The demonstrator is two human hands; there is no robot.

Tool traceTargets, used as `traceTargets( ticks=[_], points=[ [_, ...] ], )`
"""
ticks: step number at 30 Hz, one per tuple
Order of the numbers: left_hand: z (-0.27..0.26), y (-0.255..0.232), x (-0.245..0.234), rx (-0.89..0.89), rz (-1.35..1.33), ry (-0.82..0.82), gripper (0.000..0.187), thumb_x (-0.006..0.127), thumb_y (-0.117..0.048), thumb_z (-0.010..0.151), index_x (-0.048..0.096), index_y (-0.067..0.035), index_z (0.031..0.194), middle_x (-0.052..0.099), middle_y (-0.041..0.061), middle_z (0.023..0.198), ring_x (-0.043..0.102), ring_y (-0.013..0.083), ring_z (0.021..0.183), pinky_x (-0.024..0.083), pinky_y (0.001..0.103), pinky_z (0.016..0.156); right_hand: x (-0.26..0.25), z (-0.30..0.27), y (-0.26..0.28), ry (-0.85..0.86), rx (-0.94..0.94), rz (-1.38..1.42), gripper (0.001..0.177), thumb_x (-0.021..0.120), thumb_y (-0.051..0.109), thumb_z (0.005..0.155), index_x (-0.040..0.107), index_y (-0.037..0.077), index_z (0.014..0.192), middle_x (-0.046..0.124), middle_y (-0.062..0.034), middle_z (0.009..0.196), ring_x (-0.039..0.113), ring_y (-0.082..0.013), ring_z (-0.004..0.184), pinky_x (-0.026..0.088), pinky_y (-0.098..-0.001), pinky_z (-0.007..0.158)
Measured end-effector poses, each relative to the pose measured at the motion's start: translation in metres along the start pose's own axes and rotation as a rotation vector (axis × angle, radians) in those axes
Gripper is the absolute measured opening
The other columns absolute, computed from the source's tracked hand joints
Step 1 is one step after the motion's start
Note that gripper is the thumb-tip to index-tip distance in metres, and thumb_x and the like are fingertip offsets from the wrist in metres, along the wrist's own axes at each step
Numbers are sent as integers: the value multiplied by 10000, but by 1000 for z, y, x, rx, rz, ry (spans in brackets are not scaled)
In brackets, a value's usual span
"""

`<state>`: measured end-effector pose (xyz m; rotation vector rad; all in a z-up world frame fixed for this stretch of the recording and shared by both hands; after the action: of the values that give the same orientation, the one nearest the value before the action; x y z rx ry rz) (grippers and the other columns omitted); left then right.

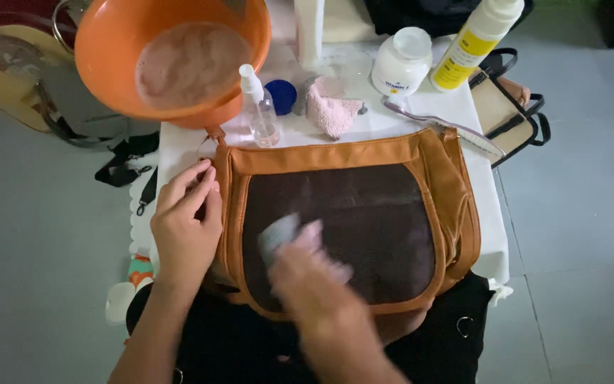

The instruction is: Cleaning the mesh area of a leather bag using a cleaning solution and a toothbrush.

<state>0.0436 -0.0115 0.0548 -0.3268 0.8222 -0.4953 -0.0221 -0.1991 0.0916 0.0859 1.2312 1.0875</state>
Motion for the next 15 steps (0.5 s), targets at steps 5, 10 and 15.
traceTargets(
  ticks=[5,10,15],
  points=[
    [3,-3,-2,3,-4,11,248,709,124,908,743,111,1153,698,178,1259,688,282,1047,564,345,885,26,-72,-36,203,-158,-400,416,611,95,943,606,22,1353,591,-159,1437,536,-255,1359,427,-414,1134],
    [2,0,-2,-12,-8,-2,250,715,132,904,748,107,1151,699,178,1256,680,268,995,558,334,826,-5,-152,-195,132,1614,19,481,446,502,1057,639,63,1102,628,-45,778,511,-167,525,411,-281,406],
    [0,2,-1,5,28,31,260,718,105,916,748,106,1174,690,175,1273,667,241,1006,558,316,845,-78,-42,-111,-17,297,-489,496,582,-150,784,673,-18,1254,622,-196,1440,538,-319,1403,449,-409,1154]
  ],
)
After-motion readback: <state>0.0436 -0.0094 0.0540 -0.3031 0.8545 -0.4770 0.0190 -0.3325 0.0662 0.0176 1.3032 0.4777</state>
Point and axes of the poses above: each hand's wrist, its own z-axis towards the middle knuckle, its own x-axis out of the palm, y = z × x, the point moved 6 cm from there along z, towards the middle knuckle
